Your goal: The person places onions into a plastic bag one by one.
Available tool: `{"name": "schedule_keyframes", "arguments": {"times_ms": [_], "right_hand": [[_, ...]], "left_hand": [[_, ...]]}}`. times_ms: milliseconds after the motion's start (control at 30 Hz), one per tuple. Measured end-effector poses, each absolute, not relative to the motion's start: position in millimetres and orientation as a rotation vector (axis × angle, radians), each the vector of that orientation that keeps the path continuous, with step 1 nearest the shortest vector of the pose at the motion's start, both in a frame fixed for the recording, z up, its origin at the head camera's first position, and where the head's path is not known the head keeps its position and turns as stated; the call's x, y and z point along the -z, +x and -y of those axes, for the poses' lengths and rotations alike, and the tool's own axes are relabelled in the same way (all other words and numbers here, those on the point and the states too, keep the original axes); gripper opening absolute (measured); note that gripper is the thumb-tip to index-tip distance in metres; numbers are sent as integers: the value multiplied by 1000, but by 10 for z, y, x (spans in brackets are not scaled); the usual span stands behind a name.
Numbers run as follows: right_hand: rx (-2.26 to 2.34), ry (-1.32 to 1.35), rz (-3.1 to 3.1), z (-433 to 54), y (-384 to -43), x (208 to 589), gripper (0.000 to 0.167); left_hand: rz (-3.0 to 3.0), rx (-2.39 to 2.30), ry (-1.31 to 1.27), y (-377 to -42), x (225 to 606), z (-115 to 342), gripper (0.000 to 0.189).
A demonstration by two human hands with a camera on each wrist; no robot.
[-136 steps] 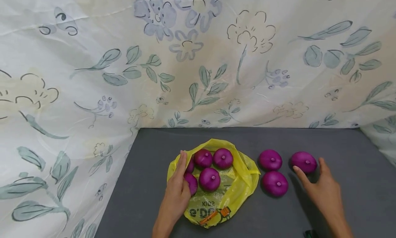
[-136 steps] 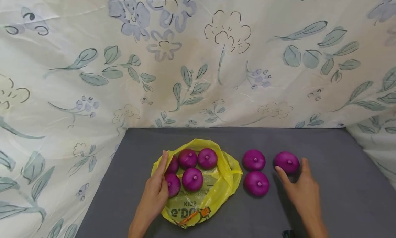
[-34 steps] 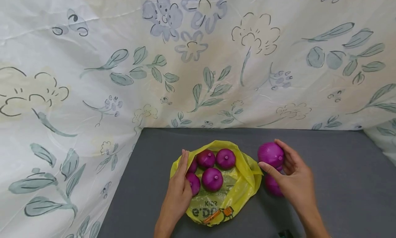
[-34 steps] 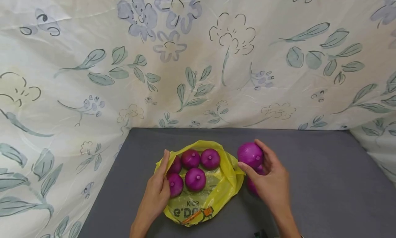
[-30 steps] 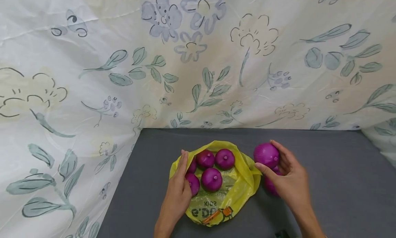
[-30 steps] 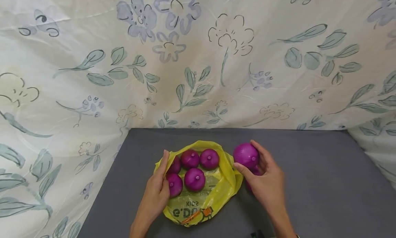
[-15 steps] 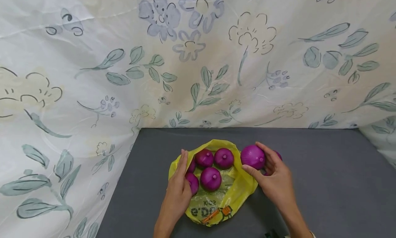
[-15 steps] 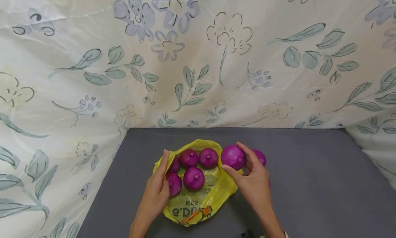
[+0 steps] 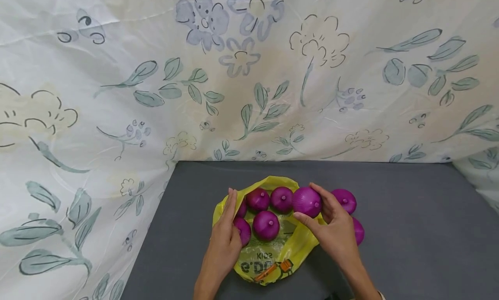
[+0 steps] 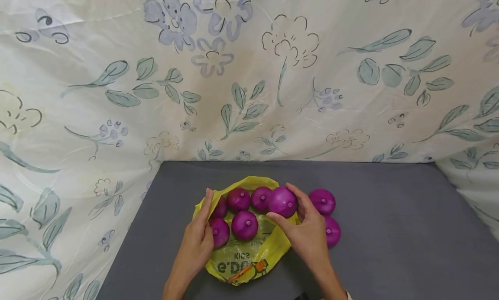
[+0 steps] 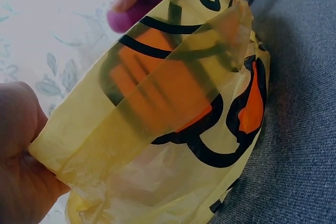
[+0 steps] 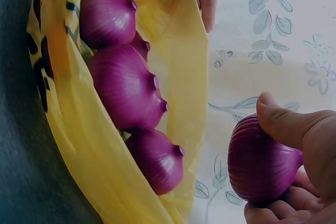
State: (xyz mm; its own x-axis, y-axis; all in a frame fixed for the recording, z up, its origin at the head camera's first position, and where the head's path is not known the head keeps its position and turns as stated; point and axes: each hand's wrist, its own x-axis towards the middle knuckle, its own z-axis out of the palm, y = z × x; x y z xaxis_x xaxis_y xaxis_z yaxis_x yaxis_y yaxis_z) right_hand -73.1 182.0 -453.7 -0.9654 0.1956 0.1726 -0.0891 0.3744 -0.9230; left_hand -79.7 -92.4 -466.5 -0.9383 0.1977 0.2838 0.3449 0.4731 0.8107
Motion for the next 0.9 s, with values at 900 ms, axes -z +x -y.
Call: {"name": "schedule_keyframes", "arguments": {"times_ms": [900], "right_hand": [[-1588, -75, 2441, -1587, -698, 4848, 91]], "left_hand": [[2551, 1418, -504, -753, 4650, 930, 93]]}}
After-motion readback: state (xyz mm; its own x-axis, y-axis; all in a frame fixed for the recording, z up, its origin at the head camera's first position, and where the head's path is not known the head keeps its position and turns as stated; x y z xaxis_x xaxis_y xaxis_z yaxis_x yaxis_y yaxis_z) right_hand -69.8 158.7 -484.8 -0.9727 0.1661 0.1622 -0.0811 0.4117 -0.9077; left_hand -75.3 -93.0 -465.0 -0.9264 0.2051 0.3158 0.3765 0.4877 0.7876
